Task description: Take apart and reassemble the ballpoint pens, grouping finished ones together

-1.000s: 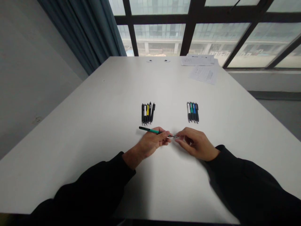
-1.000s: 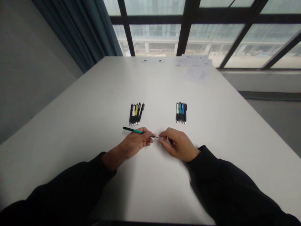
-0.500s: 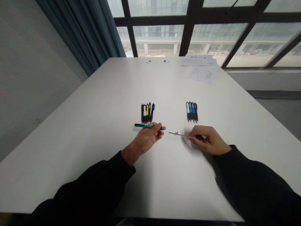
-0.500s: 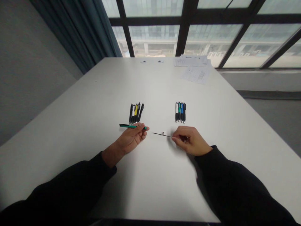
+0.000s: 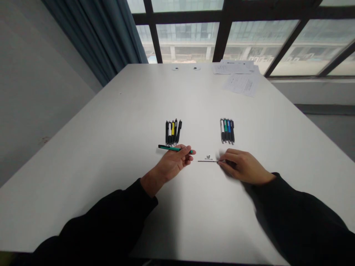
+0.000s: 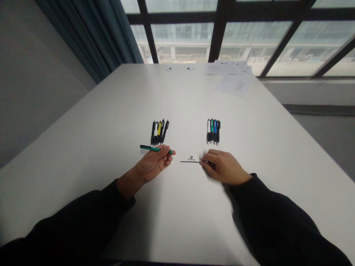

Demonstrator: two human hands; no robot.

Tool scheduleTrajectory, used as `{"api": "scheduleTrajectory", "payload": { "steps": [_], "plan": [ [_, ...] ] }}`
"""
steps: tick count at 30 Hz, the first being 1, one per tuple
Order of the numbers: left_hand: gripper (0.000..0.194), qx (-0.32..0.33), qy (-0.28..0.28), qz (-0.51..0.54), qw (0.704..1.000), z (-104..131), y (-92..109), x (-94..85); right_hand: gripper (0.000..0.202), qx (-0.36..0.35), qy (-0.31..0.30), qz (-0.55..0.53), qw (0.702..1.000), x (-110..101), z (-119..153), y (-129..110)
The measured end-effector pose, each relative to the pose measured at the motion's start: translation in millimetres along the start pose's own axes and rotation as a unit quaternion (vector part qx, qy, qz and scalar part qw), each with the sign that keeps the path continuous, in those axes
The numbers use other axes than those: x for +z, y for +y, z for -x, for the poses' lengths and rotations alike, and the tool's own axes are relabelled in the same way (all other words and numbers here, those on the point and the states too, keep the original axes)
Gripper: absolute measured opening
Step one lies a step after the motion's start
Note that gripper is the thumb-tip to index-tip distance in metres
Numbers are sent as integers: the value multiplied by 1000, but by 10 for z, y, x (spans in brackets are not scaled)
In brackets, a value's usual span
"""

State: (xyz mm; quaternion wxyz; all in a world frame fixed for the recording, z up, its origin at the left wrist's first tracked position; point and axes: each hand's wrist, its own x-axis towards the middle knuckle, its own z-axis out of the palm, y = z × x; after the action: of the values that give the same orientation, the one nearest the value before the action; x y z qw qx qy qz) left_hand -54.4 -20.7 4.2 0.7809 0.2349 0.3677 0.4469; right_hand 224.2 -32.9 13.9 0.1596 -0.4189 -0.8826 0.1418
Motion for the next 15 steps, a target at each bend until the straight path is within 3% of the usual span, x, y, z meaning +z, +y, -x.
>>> {"api": "scheduleTrajectory", "payload": {
  "steps": [15],
  "plan": [
    [49, -10, -4, -24, 1000, 31, 18, 44, 20, 5, 4, -2, 1000, 11, -11, -1]
  ]
}}
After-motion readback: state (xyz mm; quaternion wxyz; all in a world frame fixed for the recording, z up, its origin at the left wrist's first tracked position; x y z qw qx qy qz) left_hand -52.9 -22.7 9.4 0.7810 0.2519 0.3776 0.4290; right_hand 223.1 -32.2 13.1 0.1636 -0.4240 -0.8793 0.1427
